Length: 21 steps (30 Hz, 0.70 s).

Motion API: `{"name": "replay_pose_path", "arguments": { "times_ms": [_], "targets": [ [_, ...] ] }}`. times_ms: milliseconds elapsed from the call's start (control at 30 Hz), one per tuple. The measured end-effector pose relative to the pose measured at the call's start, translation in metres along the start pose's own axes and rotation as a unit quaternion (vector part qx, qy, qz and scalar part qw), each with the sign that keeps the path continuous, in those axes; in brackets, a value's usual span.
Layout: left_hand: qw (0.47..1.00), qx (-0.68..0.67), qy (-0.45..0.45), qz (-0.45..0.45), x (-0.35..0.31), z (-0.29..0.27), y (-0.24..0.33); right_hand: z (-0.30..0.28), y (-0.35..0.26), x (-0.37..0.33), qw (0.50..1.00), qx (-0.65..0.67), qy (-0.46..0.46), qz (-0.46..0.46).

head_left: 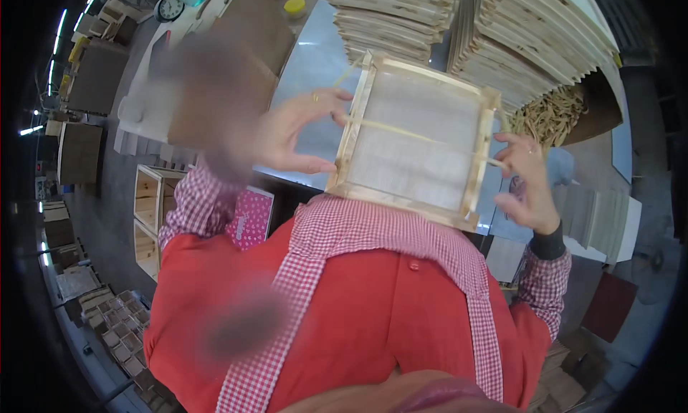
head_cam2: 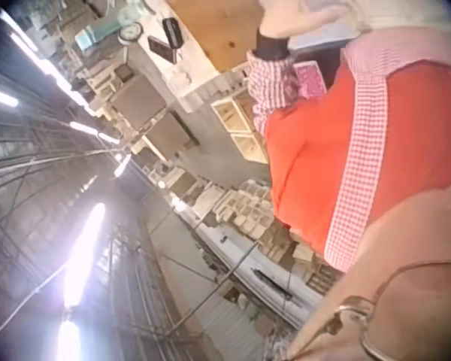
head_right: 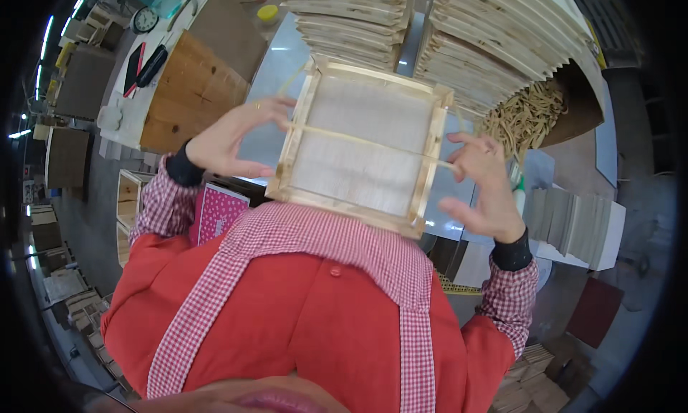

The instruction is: Assembling wooden boxes by applying glue to panels and joining them together, then securing them with rubber bands.

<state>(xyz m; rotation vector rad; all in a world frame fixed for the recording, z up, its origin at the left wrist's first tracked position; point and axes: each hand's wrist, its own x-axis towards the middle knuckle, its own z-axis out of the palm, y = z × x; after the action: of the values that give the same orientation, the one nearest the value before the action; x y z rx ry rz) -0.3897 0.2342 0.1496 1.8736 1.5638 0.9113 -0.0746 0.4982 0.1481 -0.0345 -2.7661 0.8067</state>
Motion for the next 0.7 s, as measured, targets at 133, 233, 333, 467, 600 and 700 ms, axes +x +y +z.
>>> {"name": "replay_pose_path", "arguments": {
  "times_ms": [133,233,333,467,600,700],
  "targets": [
    [0.998,-0.003,-0.039,-0.049,-0.013,0.001,0.02,-0.001,-0.032,-0.003,0.996,0.049,-0.058,0.037],
    [0.998,0.018,-0.009,-0.052,-0.013,0.006,0.024,0.008,-0.038,-0.007,0.995,0.084,-0.031,0.049],
    [0.998,0.023,0.01,-0.051,-0.015,0.015,0.025,0.019,-0.039,-0.016,0.995,0.086,-0.004,0.057],
    [0.995,0.095,0.019,-0.002,-0.024,0.018,0.032,0.034,-0.045,-0.022,0.999,0.002,0.048,0.023],
    [0.971,0.218,0.022,0.092,-0.031,0.026,0.025,0.058,-0.065,-0.03,0.987,-0.1,0.129,0.002],
    [0.967,0.226,0.072,0.098,-0.039,0.035,0.029,0.076,-0.074,-0.042,0.97,-0.144,0.193,0.027]
  ]
}}
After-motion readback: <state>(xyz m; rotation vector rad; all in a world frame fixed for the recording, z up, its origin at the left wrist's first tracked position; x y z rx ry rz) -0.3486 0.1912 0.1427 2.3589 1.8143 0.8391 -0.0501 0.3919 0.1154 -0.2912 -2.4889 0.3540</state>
